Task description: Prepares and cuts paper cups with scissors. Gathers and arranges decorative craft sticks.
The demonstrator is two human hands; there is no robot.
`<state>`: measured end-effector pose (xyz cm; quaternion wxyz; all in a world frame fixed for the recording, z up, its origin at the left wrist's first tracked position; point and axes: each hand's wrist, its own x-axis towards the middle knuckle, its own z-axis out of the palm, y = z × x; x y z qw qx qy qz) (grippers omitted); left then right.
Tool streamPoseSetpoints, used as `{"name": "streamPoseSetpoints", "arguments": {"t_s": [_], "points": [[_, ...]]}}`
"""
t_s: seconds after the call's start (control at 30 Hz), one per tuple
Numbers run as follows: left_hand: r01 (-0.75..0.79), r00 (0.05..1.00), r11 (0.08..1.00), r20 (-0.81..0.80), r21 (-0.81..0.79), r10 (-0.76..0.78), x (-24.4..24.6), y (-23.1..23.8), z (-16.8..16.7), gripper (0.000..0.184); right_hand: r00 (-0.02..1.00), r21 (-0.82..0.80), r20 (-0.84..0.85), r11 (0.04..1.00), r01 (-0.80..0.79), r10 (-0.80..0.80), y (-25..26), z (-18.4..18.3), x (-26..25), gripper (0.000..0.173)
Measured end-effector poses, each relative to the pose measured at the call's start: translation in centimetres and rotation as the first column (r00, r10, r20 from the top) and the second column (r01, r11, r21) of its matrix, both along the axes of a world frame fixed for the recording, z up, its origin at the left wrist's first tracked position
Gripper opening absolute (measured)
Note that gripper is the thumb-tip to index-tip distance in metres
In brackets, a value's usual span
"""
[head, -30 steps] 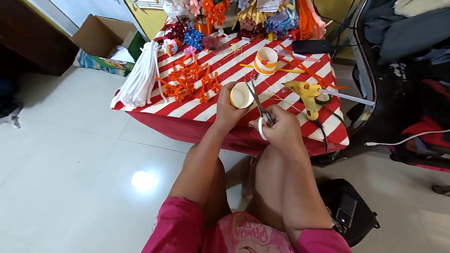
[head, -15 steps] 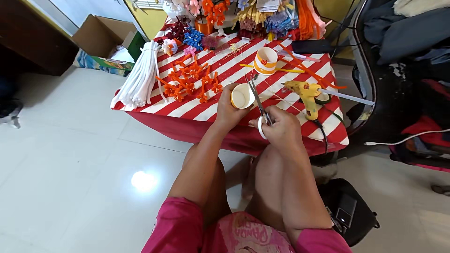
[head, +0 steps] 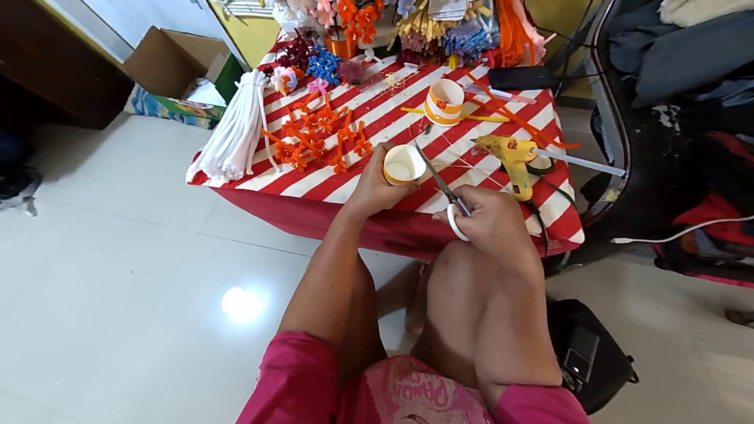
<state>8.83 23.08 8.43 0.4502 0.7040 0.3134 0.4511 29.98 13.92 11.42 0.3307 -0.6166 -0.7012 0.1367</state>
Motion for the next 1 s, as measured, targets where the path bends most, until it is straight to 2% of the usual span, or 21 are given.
{"name": "streamPoseSetpoints", "arguments": {"t_s": [0.23,0.33,0.53,1.0], "points": [[0.033,0.999,0.997,-0.002,-0.064,-0.033,-0.28,0.09,0.1,0.07,1.0,-0.023,-0.013,1.0,-0.011,0.01,-0.01,-0.21,0.49,0.029],[0.03,0.999,0.998,-0.012,-0.056,-0.031,-0.4,0.14,0.19,0.069,0.999,-0.043,-0.037,0.999,-0.006,0.005,0.14,-0.29,0.3,0.026],[0.097,0.995,0.994,-0.027,-0.053,-0.099,-0.32,0.13,0.3,0.065,0.999,-0.019,-0.049,1.0,0.014,-0.015,0.4,-0.55,-0.14,0.031],[0.13,0.99,0.988,-0.051,-0.088,-0.135,-0.62,0.37,0.19,0.068,1.0,-0.017,-0.027,1.0,-0.004,0.003,0.29,-0.47,0.23,0.028]]}}
